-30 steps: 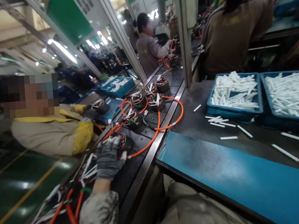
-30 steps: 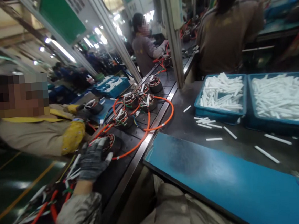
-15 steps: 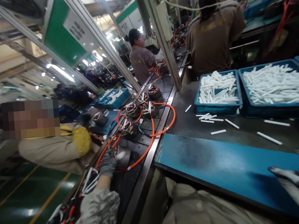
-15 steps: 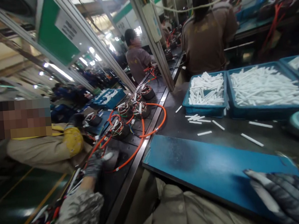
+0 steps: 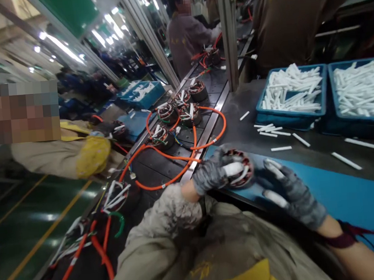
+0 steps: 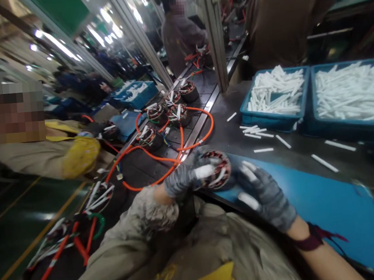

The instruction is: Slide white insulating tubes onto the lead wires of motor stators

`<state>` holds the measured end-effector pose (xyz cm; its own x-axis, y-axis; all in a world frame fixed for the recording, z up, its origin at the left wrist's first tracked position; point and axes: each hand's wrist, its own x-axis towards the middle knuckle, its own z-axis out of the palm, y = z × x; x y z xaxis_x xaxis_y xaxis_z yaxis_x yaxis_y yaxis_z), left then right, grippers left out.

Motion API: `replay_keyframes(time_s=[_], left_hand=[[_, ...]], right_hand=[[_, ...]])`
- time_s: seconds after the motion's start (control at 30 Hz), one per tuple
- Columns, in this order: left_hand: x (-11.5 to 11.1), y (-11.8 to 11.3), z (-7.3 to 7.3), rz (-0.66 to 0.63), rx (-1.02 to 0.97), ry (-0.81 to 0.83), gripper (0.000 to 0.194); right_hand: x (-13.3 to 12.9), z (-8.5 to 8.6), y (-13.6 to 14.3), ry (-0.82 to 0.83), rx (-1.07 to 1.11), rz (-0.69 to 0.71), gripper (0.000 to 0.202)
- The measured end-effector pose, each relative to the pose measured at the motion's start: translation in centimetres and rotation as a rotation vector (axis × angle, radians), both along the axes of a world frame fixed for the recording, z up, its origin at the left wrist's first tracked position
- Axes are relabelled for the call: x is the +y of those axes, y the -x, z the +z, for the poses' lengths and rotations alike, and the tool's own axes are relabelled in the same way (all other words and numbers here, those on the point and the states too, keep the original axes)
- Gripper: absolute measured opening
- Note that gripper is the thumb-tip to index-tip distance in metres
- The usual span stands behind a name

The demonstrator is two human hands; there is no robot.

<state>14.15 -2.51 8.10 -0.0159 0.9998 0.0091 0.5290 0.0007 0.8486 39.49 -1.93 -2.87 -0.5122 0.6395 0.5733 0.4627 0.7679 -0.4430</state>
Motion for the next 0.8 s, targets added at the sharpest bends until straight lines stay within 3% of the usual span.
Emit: replay_keyframes(time_s=[0.1,0.2,0.27,0.37,0.5,0.57,0.67,0.8], left_hand=[[0.9,-0.9,1.0,-0.369,-0.085,-0.057,0.068],[2.3,-0.4,1.6,-0.368,0.108,-0.168,0.06],[3.5,-0.2,1.3,-0.383,0.246,-0.139,0.05],[5.1,-1.1,0.3,-0.526,0.347,-0.079,0.042],[6.2,-2.8,-0.2,-0.692,0.428,0.037,0.034],[6.4,-3.0,0.0,-0.699,0.516,0.057,0.033],[6.2,-2.4,0.3,-0.566,0.683,-0.012,0.035],[5.6,-1.5,0.1,-0.57,0.627,-0.017,0.034]], right_hand=[[0.6,0.2,0.7,0.153,0.041,0.051,0.086],[1.3,1.1,-0.9,0.357,0.099,0.048,0.079],[1.9,1.7,-2.3,0.431,0.134,0.018,0.067],[3.4,2.0,-3.4,0.443,0.154,0.017,0.053],[5.5,2.5,-2.4,0.512,0.179,0.175,0.046],[6.3,3.0,-1.4,0.596,0.223,0.235,0.048],[7.0,3.8,-0.1,0.727,0.284,0.294,0.051],[7.5,4.6,1.0,0.795,0.298,0.339,0.051]])
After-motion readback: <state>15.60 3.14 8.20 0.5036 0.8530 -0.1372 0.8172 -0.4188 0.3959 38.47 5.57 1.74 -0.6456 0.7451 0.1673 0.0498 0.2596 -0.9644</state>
